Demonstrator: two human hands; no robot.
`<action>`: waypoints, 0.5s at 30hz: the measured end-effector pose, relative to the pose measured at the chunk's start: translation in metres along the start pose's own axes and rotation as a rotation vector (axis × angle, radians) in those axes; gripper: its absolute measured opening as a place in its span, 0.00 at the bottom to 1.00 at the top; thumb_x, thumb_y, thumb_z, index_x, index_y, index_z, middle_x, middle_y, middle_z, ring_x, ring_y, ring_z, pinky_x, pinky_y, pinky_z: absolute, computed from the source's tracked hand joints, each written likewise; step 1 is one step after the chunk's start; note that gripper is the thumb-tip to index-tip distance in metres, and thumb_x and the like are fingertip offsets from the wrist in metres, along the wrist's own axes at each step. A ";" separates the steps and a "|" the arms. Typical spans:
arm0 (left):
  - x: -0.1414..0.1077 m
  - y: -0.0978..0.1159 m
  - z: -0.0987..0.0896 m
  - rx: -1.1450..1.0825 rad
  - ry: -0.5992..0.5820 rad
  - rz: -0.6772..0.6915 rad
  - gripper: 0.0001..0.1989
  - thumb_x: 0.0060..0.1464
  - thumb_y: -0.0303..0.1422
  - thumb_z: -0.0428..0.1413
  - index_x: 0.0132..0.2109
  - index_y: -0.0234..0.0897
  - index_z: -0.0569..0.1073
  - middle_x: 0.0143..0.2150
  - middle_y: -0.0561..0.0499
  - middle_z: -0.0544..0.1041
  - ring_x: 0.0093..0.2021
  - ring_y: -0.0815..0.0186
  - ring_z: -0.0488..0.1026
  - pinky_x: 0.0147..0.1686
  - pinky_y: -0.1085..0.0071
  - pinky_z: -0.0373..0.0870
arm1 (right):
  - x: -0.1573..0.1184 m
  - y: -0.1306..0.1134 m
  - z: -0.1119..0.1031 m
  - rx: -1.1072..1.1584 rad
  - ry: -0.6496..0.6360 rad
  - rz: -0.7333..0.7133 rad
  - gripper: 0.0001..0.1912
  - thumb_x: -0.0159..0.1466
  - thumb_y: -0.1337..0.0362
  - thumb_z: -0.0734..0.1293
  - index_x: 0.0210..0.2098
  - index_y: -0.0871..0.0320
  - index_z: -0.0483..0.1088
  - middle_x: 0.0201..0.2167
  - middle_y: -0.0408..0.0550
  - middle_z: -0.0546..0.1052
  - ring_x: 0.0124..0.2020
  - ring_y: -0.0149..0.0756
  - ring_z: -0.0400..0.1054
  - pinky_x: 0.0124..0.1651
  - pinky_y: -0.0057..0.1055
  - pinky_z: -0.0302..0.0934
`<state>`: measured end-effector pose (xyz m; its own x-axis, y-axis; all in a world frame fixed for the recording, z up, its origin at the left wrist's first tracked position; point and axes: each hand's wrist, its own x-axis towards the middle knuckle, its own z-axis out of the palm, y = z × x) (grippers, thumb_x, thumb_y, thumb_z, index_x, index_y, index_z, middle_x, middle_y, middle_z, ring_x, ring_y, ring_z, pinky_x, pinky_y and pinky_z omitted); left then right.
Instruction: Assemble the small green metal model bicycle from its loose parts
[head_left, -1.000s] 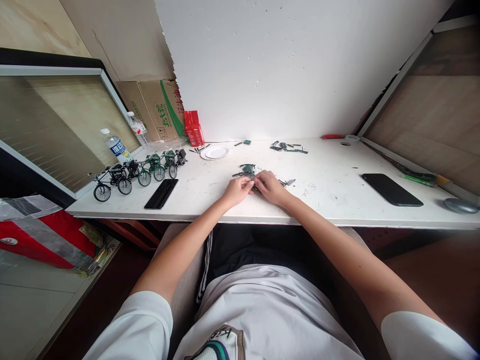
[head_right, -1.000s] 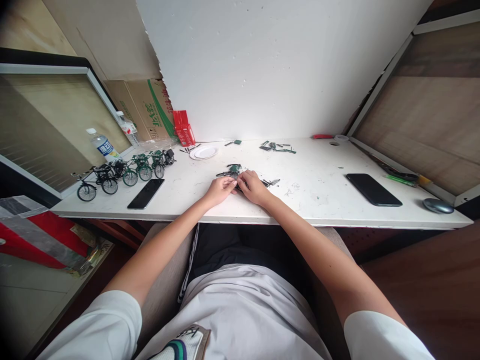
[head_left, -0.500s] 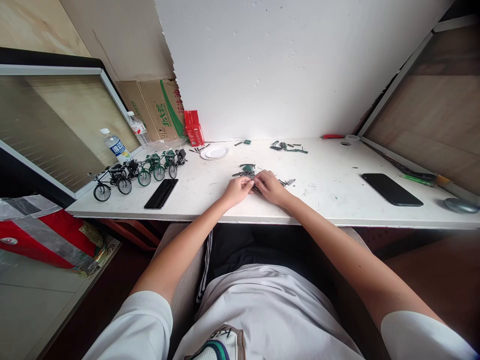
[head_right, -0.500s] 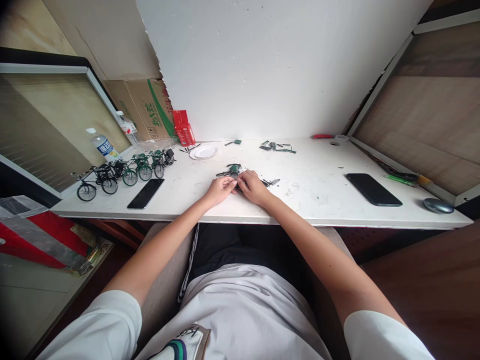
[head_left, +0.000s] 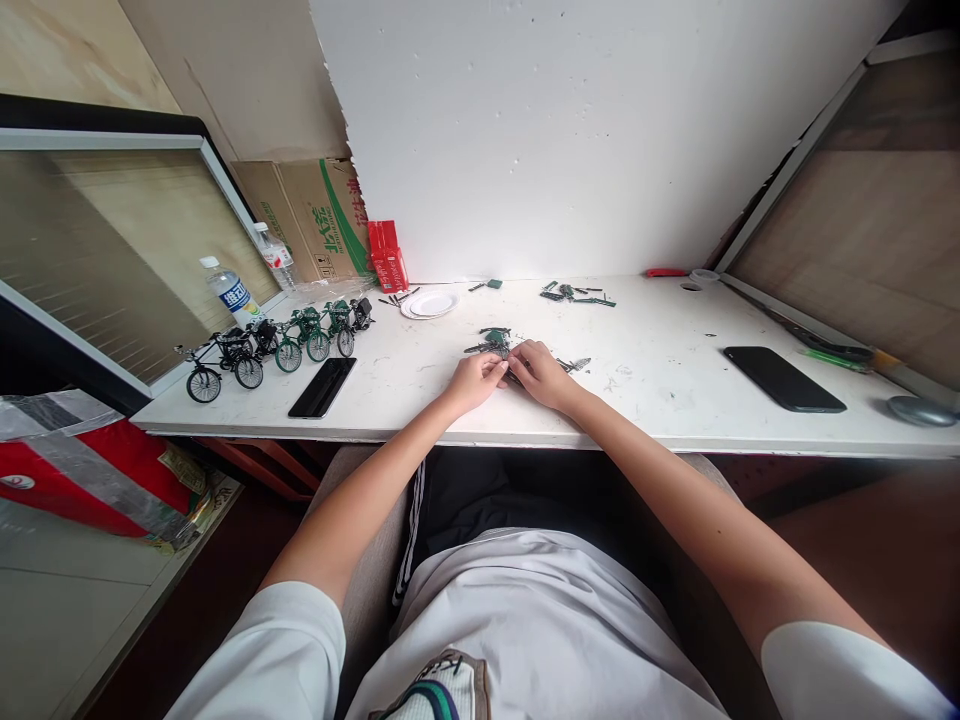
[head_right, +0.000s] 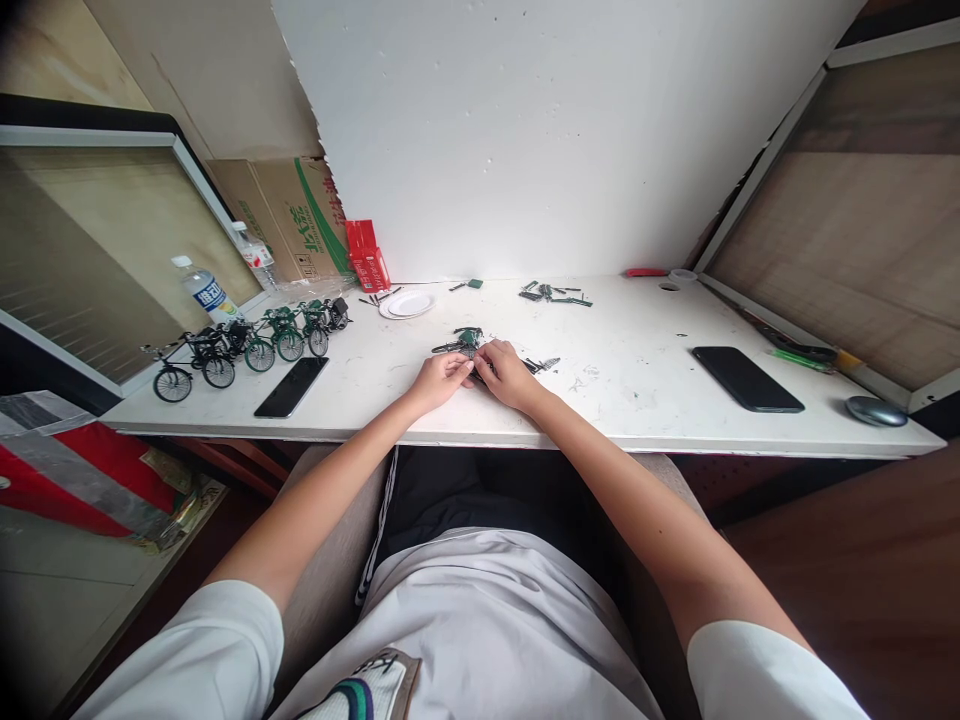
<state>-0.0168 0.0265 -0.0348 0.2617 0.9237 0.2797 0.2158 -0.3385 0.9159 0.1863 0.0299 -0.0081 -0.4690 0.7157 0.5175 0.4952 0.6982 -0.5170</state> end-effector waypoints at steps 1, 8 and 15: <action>0.000 0.000 0.000 0.003 -0.002 0.001 0.18 0.67 0.46 0.60 0.49 0.34 0.79 0.47 0.41 0.86 0.38 0.58 0.86 0.45 0.63 0.81 | 0.000 0.000 0.000 0.001 0.002 -0.004 0.19 0.78 0.47 0.55 0.39 0.51 0.66 0.38 0.54 0.75 0.43 0.50 0.66 0.55 0.52 0.62; 0.001 -0.001 0.000 0.010 -0.004 0.004 0.17 0.67 0.45 0.60 0.50 0.34 0.79 0.47 0.41 0.86 0.38 0.58 0.86 0.45 0.64 0.80 | 0.001 0.001 0.001 0.003 0.005 -0.018 0.18 0.78 0.48 0.56 0.40 0.51 0.66 0.39 0.54 0.75 0.43 0.50 0.66 0.56 0.53 0.61; 0.001 -0.002 0.000 0.014 -0.007 0.006 0.17 0.68 0.45 0.59 0.50 0.34 0.79 0.48 0.41 0.86 0.38 0.59 0.86 0.45 0.64 0.80 | 0.000 0.003 0.002 -0.004 0.009 -0.021 0.17 0.78 0.49 0.56 0.40 0.51 0.66 0.39 0.54 0.75 0.43 0.50 0.66 0.56 0.52 0.62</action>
<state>-0.0172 0.0284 -0.0364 0.2697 0.9203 0.2833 0.2277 -0.3468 0.9099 0.1865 0.0326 -0.0108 -0.4729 0.7007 0.5342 0.4882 0.7131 -0.5032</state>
